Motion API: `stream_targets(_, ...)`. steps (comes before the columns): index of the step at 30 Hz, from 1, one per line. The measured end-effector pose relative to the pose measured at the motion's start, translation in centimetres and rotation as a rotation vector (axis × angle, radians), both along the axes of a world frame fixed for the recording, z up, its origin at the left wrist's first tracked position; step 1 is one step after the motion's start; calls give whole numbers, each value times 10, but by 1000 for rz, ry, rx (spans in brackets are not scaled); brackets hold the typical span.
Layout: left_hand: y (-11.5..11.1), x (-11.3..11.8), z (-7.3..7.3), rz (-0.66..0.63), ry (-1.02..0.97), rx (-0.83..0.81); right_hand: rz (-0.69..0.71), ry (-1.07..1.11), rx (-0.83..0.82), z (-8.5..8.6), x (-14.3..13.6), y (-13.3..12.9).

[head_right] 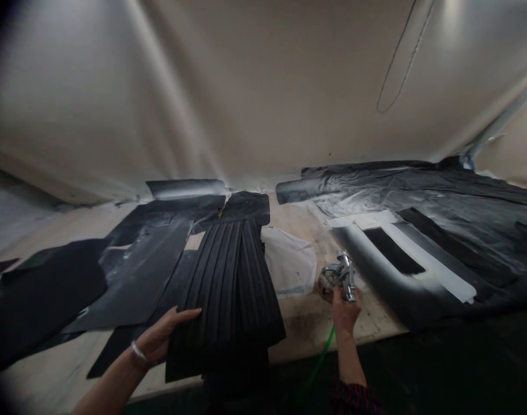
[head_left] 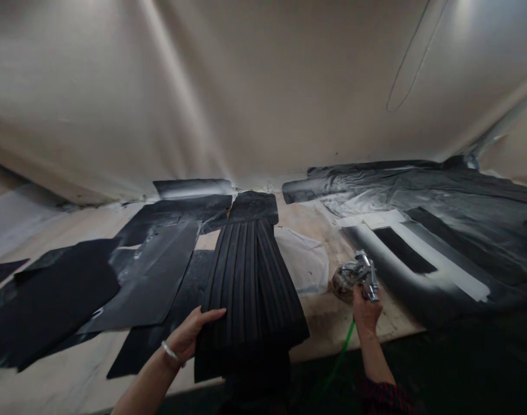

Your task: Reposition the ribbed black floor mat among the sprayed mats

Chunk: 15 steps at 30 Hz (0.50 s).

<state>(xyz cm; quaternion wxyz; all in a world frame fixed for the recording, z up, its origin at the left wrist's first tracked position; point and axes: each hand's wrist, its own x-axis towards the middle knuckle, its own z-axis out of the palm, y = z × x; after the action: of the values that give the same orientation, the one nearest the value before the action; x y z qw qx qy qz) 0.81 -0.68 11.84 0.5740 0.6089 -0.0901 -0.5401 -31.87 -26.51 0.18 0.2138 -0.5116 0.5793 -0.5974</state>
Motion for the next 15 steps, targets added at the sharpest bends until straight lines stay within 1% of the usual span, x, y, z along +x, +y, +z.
stream_targets(2,1,2,-1,-13,15,-25,-99,-12,46,-7,-5,26)
stream_targets(4,1,4,-3,-23,24,-54,-241,-53,177,-11,-4,58)
stream_targets(5,2,4,-4,-29,26,-65,-273,-97,262,-11,0,72)
stream_targets(6,2,5,-5,-34,26,-75,-201,-139,320,-9,7,82)
stream_targets(7,2,5,-6,-35,24,-83,-11,-175,355,-4,17,89)
stream_targets(8,3,5,-6,-33,22,-93,239,-209,370,4,29,91)
stream_targets(9,3,4,-6,-30,19,-105,484,-236,388,14,43,89)
stream_targets(10,3,4,-5,-27,18,-118,682,-266,413,26,59,85)
stream_targets(11,4,4,-3,-26,19,-130,828,-295,455,38,74,81)
stream_targets(13,4,1,3,-25,27,-154,1054,-348,573,59,104,75)
stream_targets(15,3,-4,11,-27,39,-201,1231,-332,626,72,129,80)
